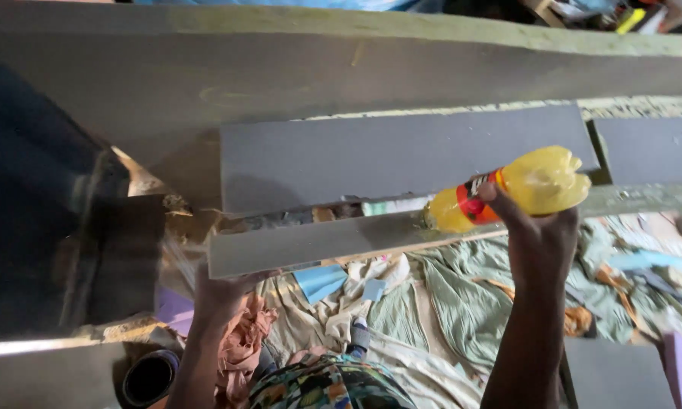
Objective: Applying glue to foam upholstery components and refilling the glue applicator bottle from a larger jug.
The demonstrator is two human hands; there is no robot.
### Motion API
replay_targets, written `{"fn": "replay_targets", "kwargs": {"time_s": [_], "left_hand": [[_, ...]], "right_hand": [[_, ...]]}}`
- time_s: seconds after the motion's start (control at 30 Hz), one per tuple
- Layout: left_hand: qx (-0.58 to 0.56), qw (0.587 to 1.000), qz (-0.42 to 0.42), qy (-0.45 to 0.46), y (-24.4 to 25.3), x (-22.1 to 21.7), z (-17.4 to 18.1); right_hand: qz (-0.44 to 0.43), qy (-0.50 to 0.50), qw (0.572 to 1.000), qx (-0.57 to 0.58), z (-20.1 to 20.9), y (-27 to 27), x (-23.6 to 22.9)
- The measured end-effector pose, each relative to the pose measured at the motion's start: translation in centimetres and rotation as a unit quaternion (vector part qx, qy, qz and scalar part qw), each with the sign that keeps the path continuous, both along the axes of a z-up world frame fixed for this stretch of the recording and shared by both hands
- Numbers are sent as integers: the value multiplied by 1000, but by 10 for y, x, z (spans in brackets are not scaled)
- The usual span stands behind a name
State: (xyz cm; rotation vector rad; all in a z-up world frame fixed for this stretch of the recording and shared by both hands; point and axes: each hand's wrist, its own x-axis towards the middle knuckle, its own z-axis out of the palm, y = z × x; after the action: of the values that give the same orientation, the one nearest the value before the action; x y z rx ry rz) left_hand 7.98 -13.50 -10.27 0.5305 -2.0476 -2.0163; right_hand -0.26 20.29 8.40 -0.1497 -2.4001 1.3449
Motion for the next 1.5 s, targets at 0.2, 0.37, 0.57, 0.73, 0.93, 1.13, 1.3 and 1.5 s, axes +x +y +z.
{"fn": "replay_targets", "kwargs": {"time_s": [0.2, 0.37, 0.57, 0.73, 0.93, 1.13, 1.3, 1.5], "left_hand": [[-94, 994, -3, 56, -4, 5, -37], [-62, 997, 25, 44, 4, 6, -14], [-7, 998, 64, 22, 12, 4, -17], [-32, 994, 77, 64, 14, 0, -13], [-78, 994, 51, 49, 14, -1, -12], [-60, 995, 81, 8, 22, -5, -17], [19, 992, 92, 85, 33, -1, -22], [23, 994, 56, 92, 37, -2, 12]], "right_hand": [[31, 87, 993, -77, -10, -9, -17], [83, 32, 993, -75, -25, -64, -17], [8, 68, 998, -3, -18, -35, -27], [25, 41, 990, -131, -38, -88, -21], [-10, 123, 987, -98, -51, -55, -39], [63, 124, 978, -154, -84, -104, -30], [6, 183, 976, -121, -67, -76, -36], [159, 114, 957, -214, -64, -143, -7]]}}
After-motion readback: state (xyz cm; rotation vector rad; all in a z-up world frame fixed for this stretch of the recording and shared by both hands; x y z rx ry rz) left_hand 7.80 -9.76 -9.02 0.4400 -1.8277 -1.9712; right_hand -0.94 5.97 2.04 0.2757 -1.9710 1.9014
